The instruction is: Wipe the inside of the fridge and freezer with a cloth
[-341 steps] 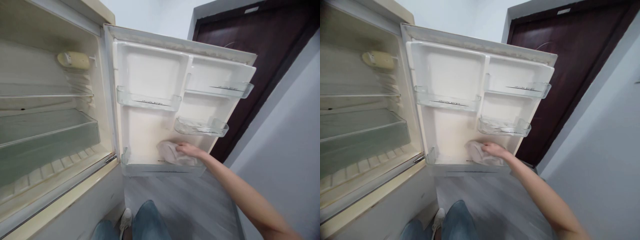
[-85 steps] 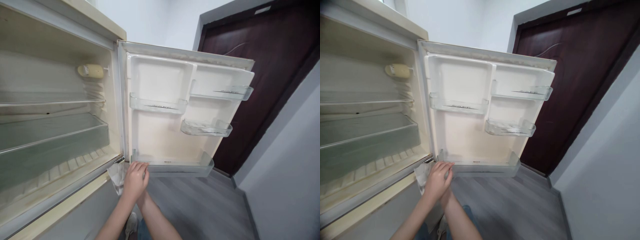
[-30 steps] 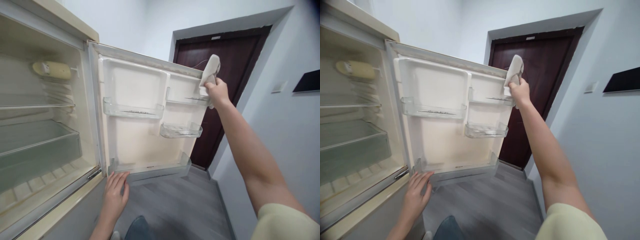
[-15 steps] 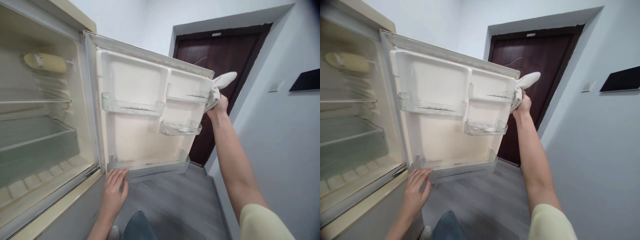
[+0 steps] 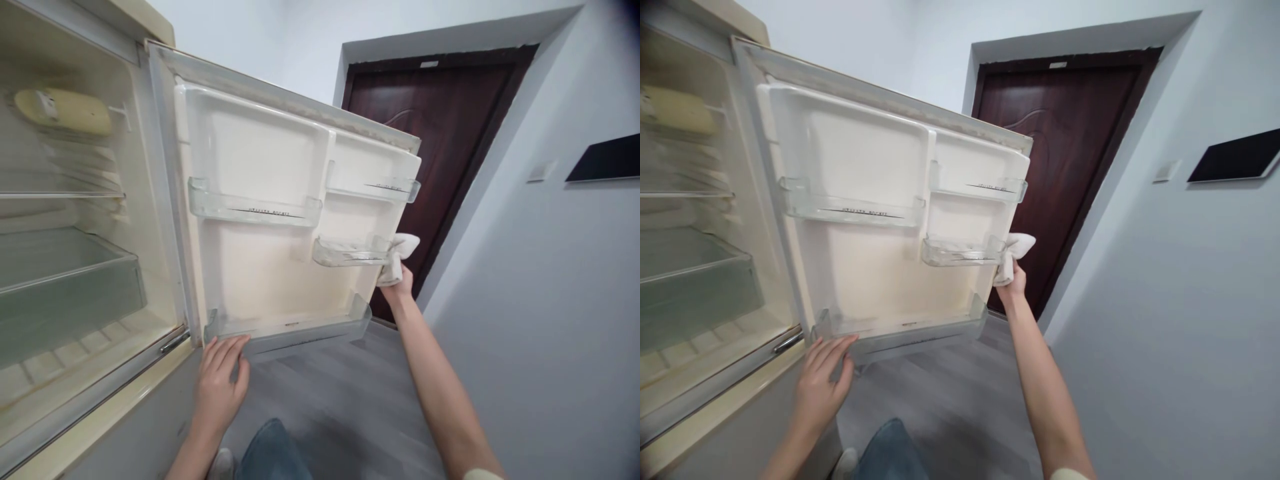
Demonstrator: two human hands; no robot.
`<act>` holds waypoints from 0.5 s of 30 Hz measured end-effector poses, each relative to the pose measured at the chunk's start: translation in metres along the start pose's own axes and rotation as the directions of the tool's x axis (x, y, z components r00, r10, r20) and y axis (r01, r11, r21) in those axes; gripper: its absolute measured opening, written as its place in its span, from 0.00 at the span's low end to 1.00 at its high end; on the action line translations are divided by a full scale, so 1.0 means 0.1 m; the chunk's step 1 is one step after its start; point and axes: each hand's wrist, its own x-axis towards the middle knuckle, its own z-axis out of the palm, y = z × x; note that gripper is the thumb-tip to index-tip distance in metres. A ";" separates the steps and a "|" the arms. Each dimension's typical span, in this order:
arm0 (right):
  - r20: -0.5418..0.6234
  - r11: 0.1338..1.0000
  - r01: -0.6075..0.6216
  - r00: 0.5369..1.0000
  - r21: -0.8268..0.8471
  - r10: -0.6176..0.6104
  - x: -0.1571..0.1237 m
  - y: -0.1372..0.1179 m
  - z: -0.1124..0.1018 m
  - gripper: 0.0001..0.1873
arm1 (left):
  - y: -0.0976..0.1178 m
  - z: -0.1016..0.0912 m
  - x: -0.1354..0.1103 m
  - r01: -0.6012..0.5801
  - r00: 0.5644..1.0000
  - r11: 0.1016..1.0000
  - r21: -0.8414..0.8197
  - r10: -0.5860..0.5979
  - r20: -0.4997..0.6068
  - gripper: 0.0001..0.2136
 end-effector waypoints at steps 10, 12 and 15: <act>-0.198 0.935 -0.318 0.938 -0.154 0.286 -0.52 0.61 -1.09 0.09 | 0.03 0.05 0.02 0.028 0.999 1.000 -0.012 -0.028 -0.030 0.14; -0.206 0.907 -0.384 0.915 -0.172 0.348 -0.66 0.68 -1.27 0.10 | 0.04 0.05 0.02 0.031 0.999 0.999 -0.011 -0.031 -0.039 0.14; -0.204 0.852 -0.490 0.867 -0.183 0.455 -0.91 0.78 -1.55 0.11 | 0.03 0.01 0.02 0.037 0.999 0.999 -0.012 -0.037 -0.027 0.13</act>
